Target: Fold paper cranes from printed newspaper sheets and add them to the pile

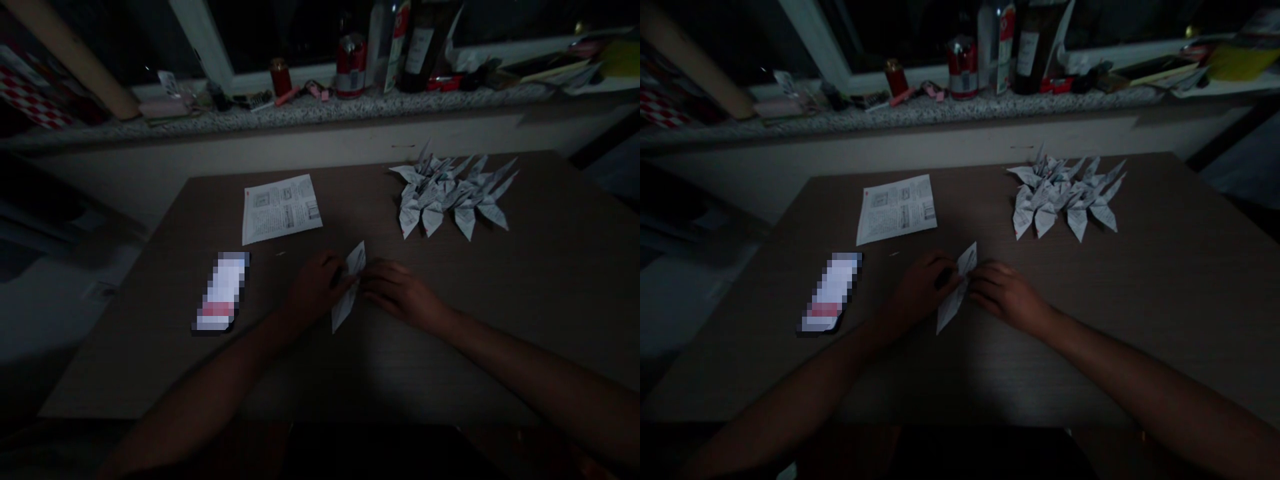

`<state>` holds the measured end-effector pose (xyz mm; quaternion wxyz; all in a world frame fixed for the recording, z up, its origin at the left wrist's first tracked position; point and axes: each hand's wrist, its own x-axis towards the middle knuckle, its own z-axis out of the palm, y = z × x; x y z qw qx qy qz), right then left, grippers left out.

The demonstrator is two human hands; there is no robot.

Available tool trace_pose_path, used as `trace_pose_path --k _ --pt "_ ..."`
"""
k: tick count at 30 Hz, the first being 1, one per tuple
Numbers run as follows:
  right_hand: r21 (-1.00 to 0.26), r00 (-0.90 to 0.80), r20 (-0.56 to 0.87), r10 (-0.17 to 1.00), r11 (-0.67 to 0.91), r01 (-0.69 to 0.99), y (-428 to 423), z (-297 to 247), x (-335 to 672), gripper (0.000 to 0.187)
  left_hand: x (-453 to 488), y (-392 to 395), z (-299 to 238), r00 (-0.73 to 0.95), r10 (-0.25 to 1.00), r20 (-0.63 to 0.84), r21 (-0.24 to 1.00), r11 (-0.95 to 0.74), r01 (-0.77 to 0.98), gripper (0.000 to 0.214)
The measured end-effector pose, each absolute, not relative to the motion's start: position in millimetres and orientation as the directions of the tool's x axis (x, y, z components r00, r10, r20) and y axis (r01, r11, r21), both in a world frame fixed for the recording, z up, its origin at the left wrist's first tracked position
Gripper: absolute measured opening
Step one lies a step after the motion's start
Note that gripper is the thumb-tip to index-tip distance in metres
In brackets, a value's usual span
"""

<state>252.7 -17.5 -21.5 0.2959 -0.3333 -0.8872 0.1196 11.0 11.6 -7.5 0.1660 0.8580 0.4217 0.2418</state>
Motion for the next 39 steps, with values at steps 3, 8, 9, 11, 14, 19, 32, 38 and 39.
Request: trace_pose_path --k 3,8,9,11,14,19,32,38,39 --pt "-0.432 -0.621 0.428 0.657 0.752 0.498 -19.4 -18.8 252.0 0.02 12.5 7.1 -5.3 0.528 0.808 0.261 0.452 -0.586 0.673 0.032" --pt "-0.488 -0.604 0.406 0.685 0.722 0.491 -18.7 -13.1 254.9 0.023 12.6 5.7 -2.5 0.555 0.799 0.232 0.416 -0.597 0.686 0.03" --pt "-0.476 -0.6 0.416 0.683 0.726 0.496 -17.2 -12.4 257.2 0.023 11.5 6.6 -2.5 0.572 0.788 0.229 0.417 -0.61 0.674 0.031" --pt "-0.429 -0.592 0.446 0.672 0.741 0.518 -13.4 -11.9 263.2 0.024 8.5 8.8 -3.0 0.605 0.766 0.217 0.421 -0.633 0.65 0.033" --pt "-0.36 -0.592 0.447 0.671 0.741 0.567 -8.9 -12.3 272.5 0.028 4.3 12.0 -3.9 0.631 0.749 0.202 0.438 -0.645 0.626 0.034" --pt "-0.232 -0.579 0.449 0.68 0.715 0.66 -10.0 -11.7 275.7 0.032 3.6 12.7 -2.9 0.63 0.752 0.191 0.445 -0.639 0.628 0.034" --pt "-0.304 -0.672 0.397 0.625 0.781 0.545 -2.0 -25.7 275.4 0.028 -3.5 16.2 -7.8 0.713 0.665 0.222 0.497 -0.706 0.504 0.025" --pt "-0.357 -0.655 0.407 0.637 0.771 0.528 1.1 -20.8 275.4 0.025 -2.6 16.3 -13.1 0.703 0.663 0.256 0.48 -0.719 0.502 0.022" --pt "-0.36 -0.655 0.41 0.634 0.773 0.523 1.7 -19.8 275.5 0.024 -2.3 16.2 -13.9 0.701 0.662 0.264 0.477 -0.722 0.502 0.022"
